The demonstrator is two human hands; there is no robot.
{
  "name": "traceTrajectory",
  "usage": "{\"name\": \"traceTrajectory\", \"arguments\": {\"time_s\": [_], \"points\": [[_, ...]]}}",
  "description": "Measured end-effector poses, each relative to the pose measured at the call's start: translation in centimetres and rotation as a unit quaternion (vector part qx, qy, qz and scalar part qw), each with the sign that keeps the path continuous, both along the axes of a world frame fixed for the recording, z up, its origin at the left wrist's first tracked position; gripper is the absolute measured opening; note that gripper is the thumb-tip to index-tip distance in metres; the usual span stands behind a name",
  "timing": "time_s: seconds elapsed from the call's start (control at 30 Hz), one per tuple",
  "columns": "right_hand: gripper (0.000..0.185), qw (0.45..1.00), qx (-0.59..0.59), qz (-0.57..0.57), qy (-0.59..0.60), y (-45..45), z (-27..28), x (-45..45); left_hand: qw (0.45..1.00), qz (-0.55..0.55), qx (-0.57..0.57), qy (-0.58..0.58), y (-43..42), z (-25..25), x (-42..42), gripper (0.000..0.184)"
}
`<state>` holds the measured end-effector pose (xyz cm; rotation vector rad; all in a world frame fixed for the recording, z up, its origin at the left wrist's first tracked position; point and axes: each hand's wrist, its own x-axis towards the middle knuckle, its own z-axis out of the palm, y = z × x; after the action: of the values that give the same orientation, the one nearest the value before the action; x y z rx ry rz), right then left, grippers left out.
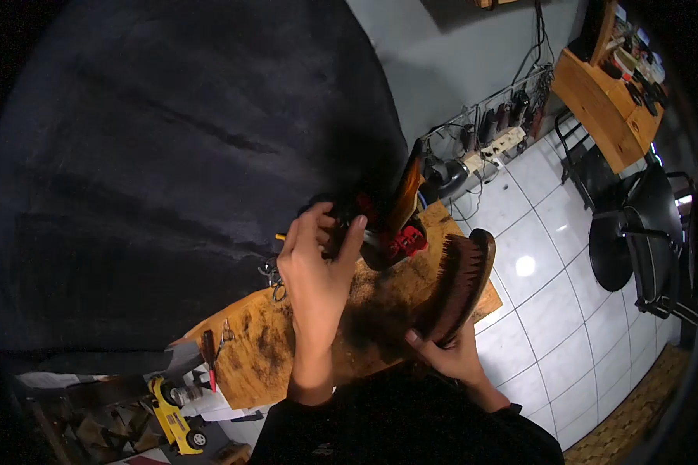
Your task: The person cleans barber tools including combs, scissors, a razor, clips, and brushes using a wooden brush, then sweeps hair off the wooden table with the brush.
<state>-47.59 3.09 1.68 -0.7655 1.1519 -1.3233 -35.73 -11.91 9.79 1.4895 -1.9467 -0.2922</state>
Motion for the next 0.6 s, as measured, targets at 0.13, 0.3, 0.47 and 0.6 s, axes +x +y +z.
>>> {"name": "traceTrajectory", "arguments": {"time_s": [0.13,0.3,0.47,0.6], "points": [[0.036,1.000,0.016,0.010,0.019,0.5,0.4,0.9,0.995,-0.033,-0.096,0.001,2.7,0.0,1.9,0.030],[0.033,0.999,-0.024,0.018,0.035,0.3,0.9,3.3,0.997,-0.066,-0.049,0.004,8.5,-0.6,6.2,0.026],[0.047,0.982,-0.031,0.104,0.154,0.9,-0.8,6.7,0.991,-0.036,0.102,0.079,12.6,-3.0,12.1,0.022],[0.045,0.969,0.016,0.183,0.167,1.1,-0.5,10.8,0.991,0.002,0.103,0.082,15.7,-5.3,17.5,0.018]]}}
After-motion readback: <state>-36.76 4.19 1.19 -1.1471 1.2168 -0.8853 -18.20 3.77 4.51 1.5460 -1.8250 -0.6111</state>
